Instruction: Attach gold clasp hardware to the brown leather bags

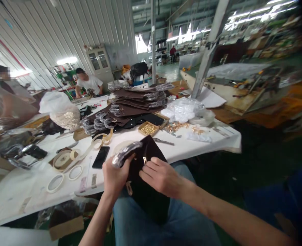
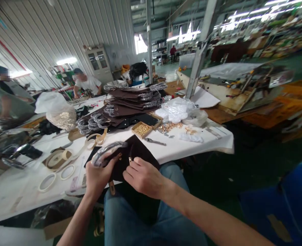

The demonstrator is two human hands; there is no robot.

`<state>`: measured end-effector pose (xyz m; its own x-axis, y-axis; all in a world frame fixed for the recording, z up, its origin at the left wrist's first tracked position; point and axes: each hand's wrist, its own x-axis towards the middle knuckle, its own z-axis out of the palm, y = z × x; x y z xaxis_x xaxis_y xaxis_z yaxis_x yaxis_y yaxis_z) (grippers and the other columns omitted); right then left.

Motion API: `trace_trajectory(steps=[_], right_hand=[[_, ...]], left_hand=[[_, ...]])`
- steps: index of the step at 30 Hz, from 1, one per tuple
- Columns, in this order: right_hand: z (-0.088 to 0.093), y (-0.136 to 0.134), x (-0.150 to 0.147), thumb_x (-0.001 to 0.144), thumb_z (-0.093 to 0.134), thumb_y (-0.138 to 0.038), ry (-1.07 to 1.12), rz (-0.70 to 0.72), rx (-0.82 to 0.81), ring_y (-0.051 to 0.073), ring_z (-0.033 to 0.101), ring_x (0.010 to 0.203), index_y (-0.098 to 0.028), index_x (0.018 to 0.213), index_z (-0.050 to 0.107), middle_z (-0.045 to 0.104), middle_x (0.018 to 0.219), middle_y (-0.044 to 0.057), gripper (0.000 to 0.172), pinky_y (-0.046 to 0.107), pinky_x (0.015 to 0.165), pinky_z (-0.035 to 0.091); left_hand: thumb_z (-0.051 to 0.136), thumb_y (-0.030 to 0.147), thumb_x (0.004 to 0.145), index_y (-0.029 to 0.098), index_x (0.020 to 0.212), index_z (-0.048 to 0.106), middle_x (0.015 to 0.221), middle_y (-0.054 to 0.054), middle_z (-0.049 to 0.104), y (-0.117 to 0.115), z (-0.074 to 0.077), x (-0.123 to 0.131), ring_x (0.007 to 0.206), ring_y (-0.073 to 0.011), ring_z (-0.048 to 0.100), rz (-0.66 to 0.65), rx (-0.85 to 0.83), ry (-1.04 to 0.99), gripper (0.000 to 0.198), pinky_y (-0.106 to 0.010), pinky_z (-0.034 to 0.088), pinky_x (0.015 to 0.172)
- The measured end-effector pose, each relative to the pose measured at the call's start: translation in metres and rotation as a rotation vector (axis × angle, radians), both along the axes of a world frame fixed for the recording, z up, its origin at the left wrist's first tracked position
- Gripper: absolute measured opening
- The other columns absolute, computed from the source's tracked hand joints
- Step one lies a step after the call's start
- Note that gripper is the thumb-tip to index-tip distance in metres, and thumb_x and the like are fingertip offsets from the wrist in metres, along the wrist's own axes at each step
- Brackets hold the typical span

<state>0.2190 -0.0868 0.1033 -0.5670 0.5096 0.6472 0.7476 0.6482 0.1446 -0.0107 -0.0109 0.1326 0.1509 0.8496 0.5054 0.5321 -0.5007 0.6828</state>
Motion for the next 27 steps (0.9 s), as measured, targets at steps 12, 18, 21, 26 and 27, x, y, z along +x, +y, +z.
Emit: trace_trajectory(steps=[12,18,21,26,27], right_hand=[[-0.047,-0.028,-0.073,0.106,0.071,-0.028,0.689,-0.26,-0.261,0.045,0.052,0.162,-0.021,0.188,0.021,0.049,0.175,0.023,0.096,0.066,0.129,0.056],[-0.052,-0.037,-0.081,0.103,0.082,-0.039,0.668,-0.384,-0.074,0.047,0.058,0.159,-0.016,0.188,0.019,0.055,0.174,0.025,0.108,0.071,0.127,0.058],[-0.054,-0.053,-0.076,0.108,0.071,-0.025,0.708,-0.413,-0.005,0.042,0.072,0.145,-0.018,0.185,0.032,0.07,0.161,0.023,0.087,0.064,0.118,0.067],[-0.042,-0.11,-0.027,0.11,0.067,-0.03,0.875,-0.348,-0.257,0.043,0.079,0.135,-0.034,0.177,0.054,0.082,0.143,0.015,0.068,0.056,0.103,0.075],[-0.035,-0.121,-0.011,0.111,0.067,-0.034,0.933,-0.333,-0.345,0.044,0.075,0.141,-0.037,0.179,0.05,0.08,0.147,0.013,0.07,0.058,0.106,0.073]], left_hand=[[0.084,0.041,0.092,0.021,0.101,0.092,0.09,-0.003,0.088,-0.019,0.01,0.03,0.089,-0.0282,0.084,0.041,-0.37,-0.166,0.023,-0.032,0.063,0.078],[0.08,0.046,0.098,0.019,0.095,0.087,0.085,-0.005,0.085,-0.046,0.028,0.042,0.084,-0.0267,0.079,-0.173,-0.462,-0.15,0.028,-0.03,0.056,0.069],[0.073,0.042,0.104,0.021,0.092,0.082,0.087,-0.006,0.083,-0.075,0.039,0.055,0.083,-0.0255,0.076,-0.188,-0.399,-0.072,0.026,-0.031,0.052,0.071],[0.076,0.053,0.106,0.028,0.107,0.088,0.101,-0.007,0.086,-0.122,0.072,0.045,0.093,-0.031,0.079,-0.397,-0.406,-0.142,0.028,-0.039,0.061,0.083],[0.072,0.056,0.109,0.028,0.111,0.089,0.104,-0.008,0.087,-0.125,0.078,0.035,0.096,-0.0317,0.08,-0.477,-0.404,-0.194,0.033,-0.041,0.063,0.086]])
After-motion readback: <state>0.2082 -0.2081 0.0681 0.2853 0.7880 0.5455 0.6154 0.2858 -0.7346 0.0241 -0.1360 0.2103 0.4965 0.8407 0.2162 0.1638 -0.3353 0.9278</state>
